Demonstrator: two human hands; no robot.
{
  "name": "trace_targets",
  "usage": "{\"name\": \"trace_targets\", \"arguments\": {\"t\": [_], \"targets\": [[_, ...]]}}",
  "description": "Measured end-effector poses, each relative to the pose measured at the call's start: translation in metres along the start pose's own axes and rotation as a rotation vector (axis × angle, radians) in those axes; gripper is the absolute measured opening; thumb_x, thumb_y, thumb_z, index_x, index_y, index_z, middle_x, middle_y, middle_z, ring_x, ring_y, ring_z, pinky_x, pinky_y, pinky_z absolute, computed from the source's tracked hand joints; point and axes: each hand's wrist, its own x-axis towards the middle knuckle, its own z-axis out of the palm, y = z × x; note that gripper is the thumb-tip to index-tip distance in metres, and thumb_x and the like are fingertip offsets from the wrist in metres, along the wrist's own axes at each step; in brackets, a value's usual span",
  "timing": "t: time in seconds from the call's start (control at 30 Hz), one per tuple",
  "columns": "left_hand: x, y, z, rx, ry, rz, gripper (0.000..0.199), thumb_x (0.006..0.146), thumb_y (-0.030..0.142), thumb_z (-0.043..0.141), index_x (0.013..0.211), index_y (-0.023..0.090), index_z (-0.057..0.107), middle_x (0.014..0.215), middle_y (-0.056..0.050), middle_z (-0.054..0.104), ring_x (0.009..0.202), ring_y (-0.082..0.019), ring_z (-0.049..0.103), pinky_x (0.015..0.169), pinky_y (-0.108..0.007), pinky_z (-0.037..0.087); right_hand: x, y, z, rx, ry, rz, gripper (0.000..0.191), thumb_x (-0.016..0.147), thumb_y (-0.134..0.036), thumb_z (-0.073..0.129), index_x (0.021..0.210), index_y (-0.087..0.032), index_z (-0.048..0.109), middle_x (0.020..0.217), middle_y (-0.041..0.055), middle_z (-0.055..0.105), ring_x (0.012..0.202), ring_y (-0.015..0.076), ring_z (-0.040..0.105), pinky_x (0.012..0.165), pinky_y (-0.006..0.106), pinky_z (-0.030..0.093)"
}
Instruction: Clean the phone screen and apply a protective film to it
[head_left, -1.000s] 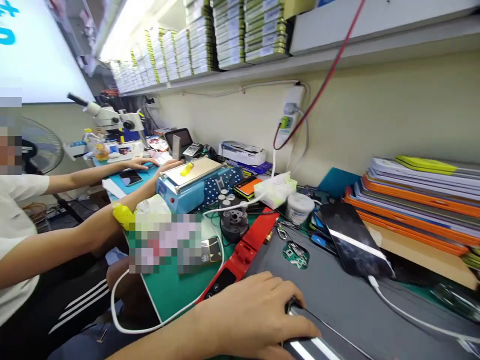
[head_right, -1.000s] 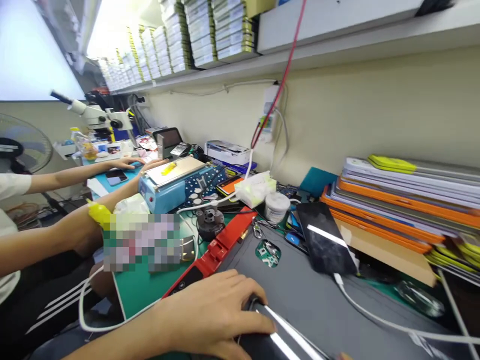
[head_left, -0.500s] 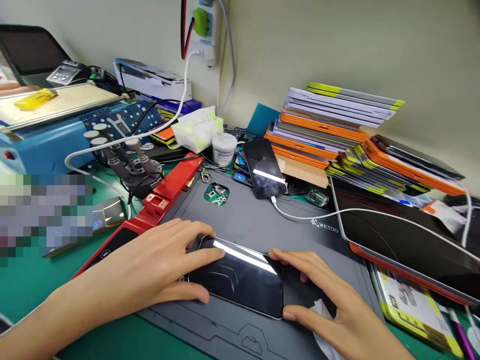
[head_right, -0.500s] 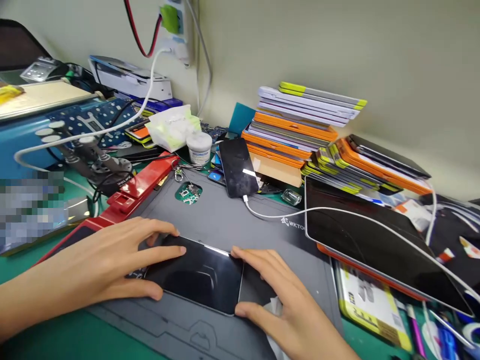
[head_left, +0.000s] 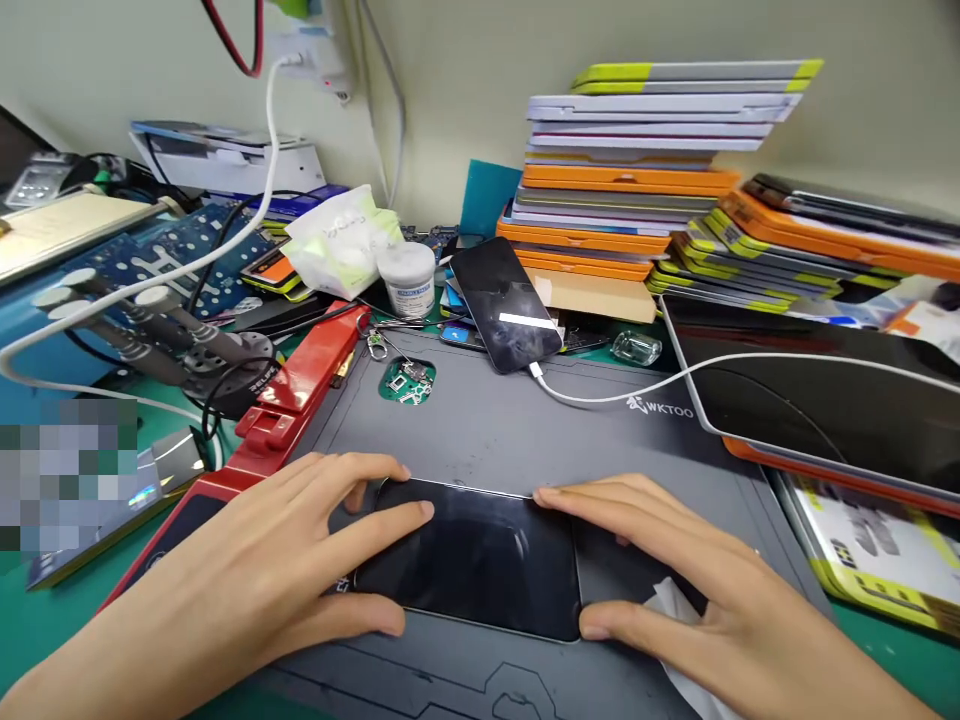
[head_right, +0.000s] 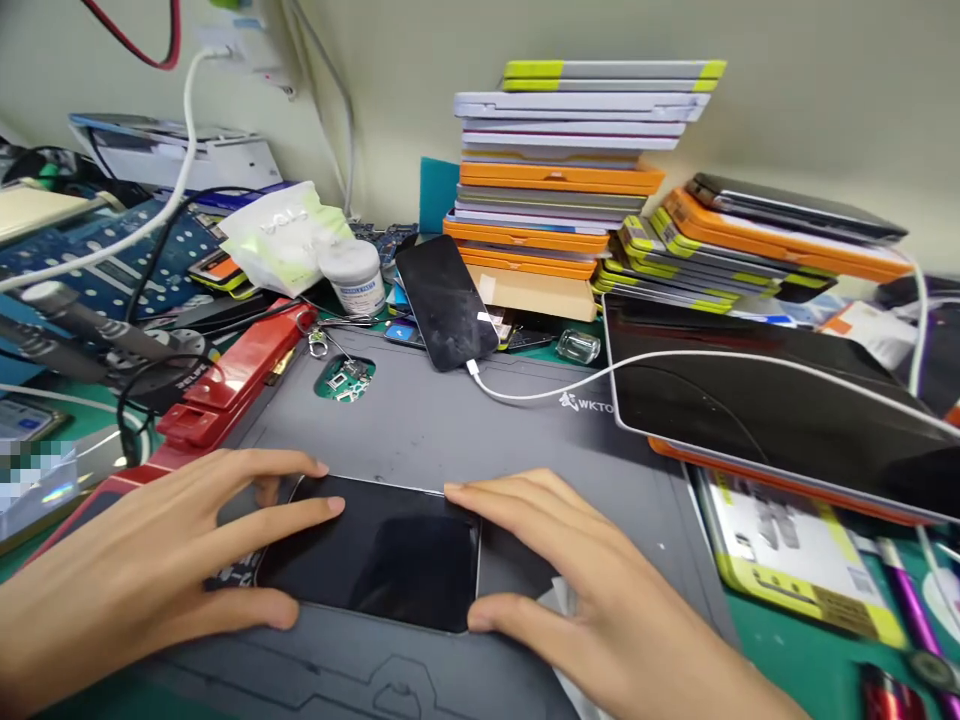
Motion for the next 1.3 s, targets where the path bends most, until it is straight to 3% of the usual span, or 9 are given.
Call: {"name": "trace_targets", "arguments": {"t": [0.33, 0.53, 0.9, 1.3], "targets": [[-0.010, -0.008, 0.010, 0.030, -0.028, -0.026, 0.061, 0.108, 0.072, 0.048, 0.164, 0.051, 0.044, 0.151, -0.007, 0.058, 0.114, -0.026, 0.073, 0.092, -0.038, 0.065, -0.001, -0.004, -0.003, 0.112, -0.047, -0.050, 0.055, 0.100, -0.053, 0.077, 0.152, -0.046, 0.061, 0.144, -0.0019, 0.068, 0.131, 0.0211, 0.063, 0.113, 0.033, 0.056], [-0.015, -0.009, 0.012, 0.011, -0.061, -0.059, 0.063, 0.107, 0.071, 0.050, 0.165, 0.051, 0.041, 0.156, -0.006, 0.054, 0.117, -0.026, 0.072, 0.098, -0.040, 0.065, -0.002, -0.004, -0.001, 0.141, -0.029, -0.067, 0.061, 0.100, -0.048, 0.079, 0.156, -0.052, 0.054, 0.143, -0.0082, 0.068, 0.131, 0.0158, 0.061, 0.112, 0.026, 0.053], [-0.011, -0.007, 0.011, 0.040, -0.025, -0.055, 0.058, 0.106, 0.072, 0.050, 0.161, 0.050, 0.048, 0.152, -0.005, 0.058, 0.098, -0.020, 0.076, 0.086, -0.036, 0.067, -0.003, -0.004, -0.003, 0.140, -0.065, -0.024, 0.062, 0.100, -0.056, 0.077, 0.157, -0.052, 0.053, 0.149, -0.0060, 0.064, 0.136, 0.0197, 0.058, 0.113, 0.031, 0.053], [-0.015, -0.008, 0.011, 0.041, -0.053, -0.049, 0.064, 0.105, 0.075, 0.051, 0.164, 0.051, 0.042, 0.156, -0.005, 0.057, 0.107, -0.024, 0.075, 0.091, -0.039, 0.067, -0.003, 0.000, -0.001, 0.133, -0.049, -0.080, 0.055, 0.101, -0.051, 0.078, 0.152, -0.055, 0.057, 0.145, -0.0109, 0.065, 0.134, 0.0144, 0.059, 0.114, 0.025, 0.049]]}}
